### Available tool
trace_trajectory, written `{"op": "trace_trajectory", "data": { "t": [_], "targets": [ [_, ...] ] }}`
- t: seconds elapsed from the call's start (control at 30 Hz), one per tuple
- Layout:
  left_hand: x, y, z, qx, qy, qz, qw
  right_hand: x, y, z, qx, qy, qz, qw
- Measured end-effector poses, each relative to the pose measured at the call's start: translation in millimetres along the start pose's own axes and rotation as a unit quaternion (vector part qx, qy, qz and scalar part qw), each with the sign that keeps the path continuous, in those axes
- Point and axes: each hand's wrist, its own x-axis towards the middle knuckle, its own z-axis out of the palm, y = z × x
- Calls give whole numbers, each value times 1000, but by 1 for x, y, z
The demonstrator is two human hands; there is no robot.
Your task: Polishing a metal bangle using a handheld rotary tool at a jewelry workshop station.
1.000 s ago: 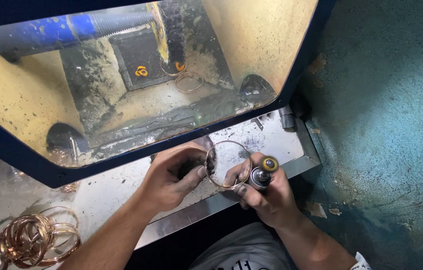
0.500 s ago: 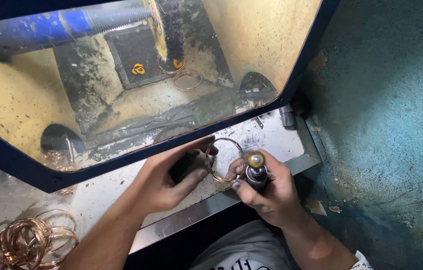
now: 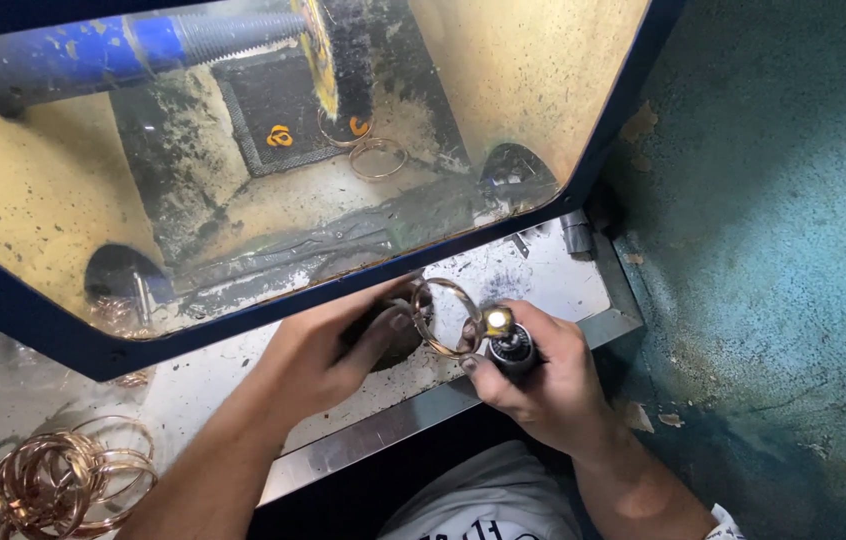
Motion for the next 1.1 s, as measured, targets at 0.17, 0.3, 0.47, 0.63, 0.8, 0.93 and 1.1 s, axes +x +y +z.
{"op": "trace_trajectory", "data": {
  "t": [0.17,0.3,0.47,0.63,0.8,0.93,1.1],
  "targets": [
    [14,-2,-5,52,-54,-134,988,7,5,-2,-96,-35,-80,991],
    [14,-7,-6,68,7,63,996,7,14,-2,-139,-70,-35,987],
    [15,-18,8,153,55,77,984,8,12,10,-61,-104,47,992],
    [17,-26,21,237,85,102,962,13,14,16,-77,-101,131,983],
    [21,-27,25,286,137,142,938,9,26,2,-232,5,63,971],
    [23,-37,30,315,152,136,927,11,51,-11,-314,38,-111,942],
    [27,-55,35,291,147,126,937,14,69,-1,-369,75,-264,888]
  ]
}}
